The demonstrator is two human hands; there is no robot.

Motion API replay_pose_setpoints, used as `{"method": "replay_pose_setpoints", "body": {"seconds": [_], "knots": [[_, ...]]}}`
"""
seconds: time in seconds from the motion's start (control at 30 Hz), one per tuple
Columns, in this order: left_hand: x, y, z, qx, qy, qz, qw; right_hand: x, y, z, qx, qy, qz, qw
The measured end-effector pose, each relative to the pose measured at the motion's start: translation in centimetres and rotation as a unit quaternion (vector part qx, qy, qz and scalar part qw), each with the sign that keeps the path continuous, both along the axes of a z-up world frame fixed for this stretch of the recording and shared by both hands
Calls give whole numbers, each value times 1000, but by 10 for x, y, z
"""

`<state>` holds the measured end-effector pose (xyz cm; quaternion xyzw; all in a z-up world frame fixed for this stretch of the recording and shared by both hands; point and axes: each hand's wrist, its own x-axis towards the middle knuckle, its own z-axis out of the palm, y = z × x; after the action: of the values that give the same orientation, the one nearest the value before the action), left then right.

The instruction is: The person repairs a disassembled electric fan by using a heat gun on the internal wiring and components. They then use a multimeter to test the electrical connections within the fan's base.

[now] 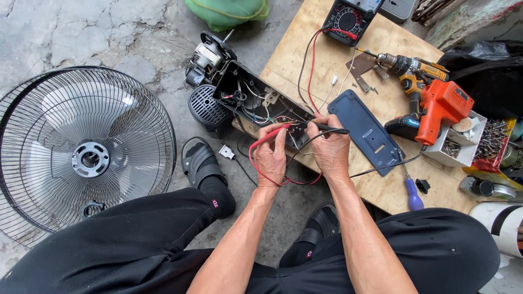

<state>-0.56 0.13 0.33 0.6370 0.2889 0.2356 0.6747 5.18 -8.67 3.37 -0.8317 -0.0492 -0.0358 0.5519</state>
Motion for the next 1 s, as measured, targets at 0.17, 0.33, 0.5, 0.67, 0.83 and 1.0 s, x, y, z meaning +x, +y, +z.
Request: {"method": "replay_pose_setpoints", "body": {"seconds": [0.17, 0.33, 0.5, 0.67, 0.83, 1.0], "knots": [[5, 2, -6, 8, 2, 7, 1000, 0, 0, -1, 5, 6, -2, 1000], [8, 3, -5, 19, -3, 6, 1000, -1, 1, 3, -1, 13, -4, 1000], [9, 3, -4, 33, -5, -2, 999, 0, 0, 0, 19, 13, 1, 1000], [9, 4, -5, 36, -4, -3, 999, -1, 1, -1, 8, 10, -2, 1000], [11, 6, -7, 35, -9, -5, 999, 0, 1, 2, 2, 10, 1, 1000], [12, 8, -8, 55, -11, -16, 998, 0, -1, 1, 15, 21, 1, 1000]]}}
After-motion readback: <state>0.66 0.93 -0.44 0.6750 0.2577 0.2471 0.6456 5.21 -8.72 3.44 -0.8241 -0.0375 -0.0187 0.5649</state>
